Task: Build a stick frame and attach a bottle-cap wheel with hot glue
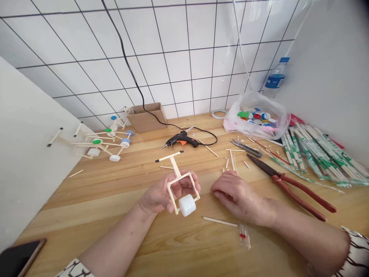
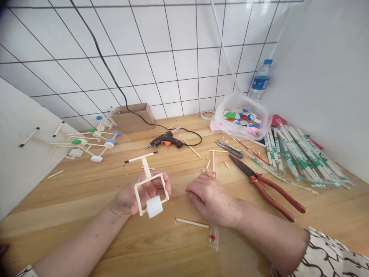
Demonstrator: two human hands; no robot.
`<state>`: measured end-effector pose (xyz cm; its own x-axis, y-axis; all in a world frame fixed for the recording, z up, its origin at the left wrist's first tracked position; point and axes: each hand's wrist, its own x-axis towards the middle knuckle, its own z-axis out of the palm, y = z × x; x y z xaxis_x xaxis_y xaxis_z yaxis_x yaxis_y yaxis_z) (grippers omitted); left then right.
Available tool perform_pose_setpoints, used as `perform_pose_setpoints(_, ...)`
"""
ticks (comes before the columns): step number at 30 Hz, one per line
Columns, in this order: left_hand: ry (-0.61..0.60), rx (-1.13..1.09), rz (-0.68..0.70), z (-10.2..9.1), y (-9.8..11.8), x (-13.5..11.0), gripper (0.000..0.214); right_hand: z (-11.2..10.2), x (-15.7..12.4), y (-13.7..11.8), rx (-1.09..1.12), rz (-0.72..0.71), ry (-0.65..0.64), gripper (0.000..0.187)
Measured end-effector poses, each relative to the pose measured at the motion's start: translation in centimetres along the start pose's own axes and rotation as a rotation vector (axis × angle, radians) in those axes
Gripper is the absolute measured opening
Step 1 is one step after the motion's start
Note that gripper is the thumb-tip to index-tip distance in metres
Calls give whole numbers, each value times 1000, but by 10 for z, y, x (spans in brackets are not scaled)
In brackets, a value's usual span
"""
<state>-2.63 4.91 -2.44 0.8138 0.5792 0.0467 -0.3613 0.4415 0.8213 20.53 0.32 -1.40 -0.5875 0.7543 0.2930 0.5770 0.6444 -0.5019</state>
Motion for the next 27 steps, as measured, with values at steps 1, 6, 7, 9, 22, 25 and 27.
perform_pose_setpoints(1,-4,-1,-2,0,0,0,70,0,0,-2,36,12,1,17)
perform_pose_setpoints(6,-15,9,-23,-1,-2,0,70,-4,1,-17,364,169,-27,17)
perform_pose_setpoints(7,-15,13,-28,-1,-2,0,70,-5,2,-20,425,202,-37,18)
perform_pose_setpoints(9,-9,21,-35,0,-2,1,70,-6,2,-26,520,264,-49,17)
perform_pose_setpoints(22,64,92,62,14,-3,3,68,16,1,-44,1383,642,-127,40)
perform_pose_setpoints(25,69,125,73,14,-5,3,68,17,2,-46,1452,667,-109,42)
perform_pose_setpoints(27,70,130,74,15,-5,3,68,18,2,-47,1473,665,-87,40)
